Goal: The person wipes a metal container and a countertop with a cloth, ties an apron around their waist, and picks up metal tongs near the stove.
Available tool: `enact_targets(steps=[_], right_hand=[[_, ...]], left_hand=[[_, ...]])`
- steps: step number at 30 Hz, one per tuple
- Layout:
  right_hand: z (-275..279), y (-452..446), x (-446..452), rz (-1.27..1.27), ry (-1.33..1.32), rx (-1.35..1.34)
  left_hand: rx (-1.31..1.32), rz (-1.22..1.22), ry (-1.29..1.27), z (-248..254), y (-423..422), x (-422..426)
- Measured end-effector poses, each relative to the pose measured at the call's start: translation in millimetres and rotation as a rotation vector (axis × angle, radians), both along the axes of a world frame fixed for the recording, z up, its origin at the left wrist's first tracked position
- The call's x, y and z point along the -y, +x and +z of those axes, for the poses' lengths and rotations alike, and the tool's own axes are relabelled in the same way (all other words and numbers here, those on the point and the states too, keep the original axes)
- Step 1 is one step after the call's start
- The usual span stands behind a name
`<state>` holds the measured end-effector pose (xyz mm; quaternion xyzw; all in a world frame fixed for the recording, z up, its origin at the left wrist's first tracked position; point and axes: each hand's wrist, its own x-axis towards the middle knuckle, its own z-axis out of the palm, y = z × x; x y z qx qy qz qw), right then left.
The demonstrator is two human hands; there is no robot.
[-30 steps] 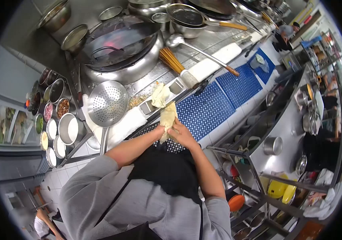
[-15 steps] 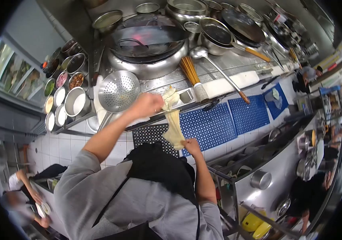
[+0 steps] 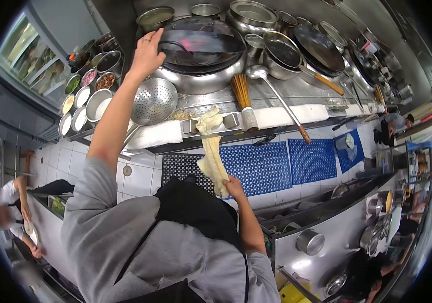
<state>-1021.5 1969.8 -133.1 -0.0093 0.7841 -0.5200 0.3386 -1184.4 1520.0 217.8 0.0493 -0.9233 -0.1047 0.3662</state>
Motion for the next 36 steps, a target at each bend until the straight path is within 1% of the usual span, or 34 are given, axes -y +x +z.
enact_targets(steps=[1, 2, 3, 5, 6, 9, 11, 13, 14, 15, 16, 19, 20, 21, 22, 23, 25, 26, 28, 29, 30, 31, 32, 33, 34, 35, 36], right_hand=[[-3, 0, -3, 0.035, 0.012, 0.024], [-5, 1, -4, 0.029, -0.031, 0.092], [1, 2, -3, 0.025, -0.027, 0.128], [15, 3, -4, 0.005, -0.021, 0.194], [12, 4, -4, -0.04, -0.057, 0.219], [10, 1, -10, -0.033, -0.049, 0.216], [13, 0, -13, -0.029, -0.027, 0.206], [13, -1, -16, -0.044, -0.029, 0.167], [13, -1, -16, -0.068, -0.053, 0.163], [15, 1, -15, -0.092, -0.077, 0.159], [17, 3, -15, -0.117, -0.099, 0.159], [37, 2, -15, -0.056, 0.027, 0.136], [41, 4, -13, -0.02, 0.034, 0.063], [30, 0, -16, -0.005, 0.033, 0.099], [30, 0, -14, -0.035, -0.015, 0.134], [57, 1, -6, -0.055, -0.052, 0.164], [46, -4, -5, -0.092, -0.063, 0.225], [41, -7, -7, -0.099, -0.074, 0.213], [37, -15, 2, -0.117, -0.108, 0.183], [50, -18, 10, -0.136, -0.133, 0.189], [74, -20, 20, -0.153, -0.156, 0.195], [98, -23, 35, -0.254, -0.274, 0.265], [125, -25, 54, -0.353, -0.393, 0.331], [144, -27, 67, -0.447, -0.512, 0.396], [157, -29, 74, -0.355, -0.566, 0.417], [164, -33, 79, -0.263, -0.62, 0.434], [148, -37, 82, -0.212, -0.642, 0.422]], left_hand=[[-0.001, -0.009, 0.009, -3, -1, 2], [-0.011, -0.081, 0.019, -8, -7, 10], [0.022, -0.056, 0.085, -2, -5, 7], [0.044, -0.037, 0.125, 1, -5, 7], [0.009, -0.052, 0.144, 1, -7, 8], [-0.218, -0.139, 0.058, 3, -14, 11], [0.042, -0.155, 0.111, 7, -13, 15], [0.305, -0.183, 0.189, 26, -8, 11], [0.349, -0.225, 0.169, 17, -18, 19], [0.319, -0.245, 0.005, 17, -13, 10], [0.3, -0.273, 0.015, 18, -8, 0], [0.187, -0.344, 0.043, 19, -8, -10], [0.146, -0.368, 0.062, 14, -10, -14], [0.258, -0.402, 0.125, 24, -6, -19], [0.249, -0.409, 0.144, 28, -3, -26], [0.238, -0.413, 0.16, 29, -1, -30], [-0.032, -0.405, 0.037, 26, 7, -41], [-0.178, -0.398, -0.024, 23, 10, -49], [-0.027, -0.494, 0.199, 9, 36, -75], [0.237, -0.576, 0.474, -7, 51, -93], [0.554, -0.577, 0.547, -50, 55, -101], [0.934, -0.575, 0.545, -62, 71, -120], [1.217, -0.773, 0.497, -86, 83, -134], [1.452, -0.636, 0.796, -148, 90, -140], [1.465, -0.559, 1.032, -188, 106, -148], [1.426, -0.366, 1.353, -222, 114, -161], [1.252, -0.216, 1.847, -249, 122, -175]])
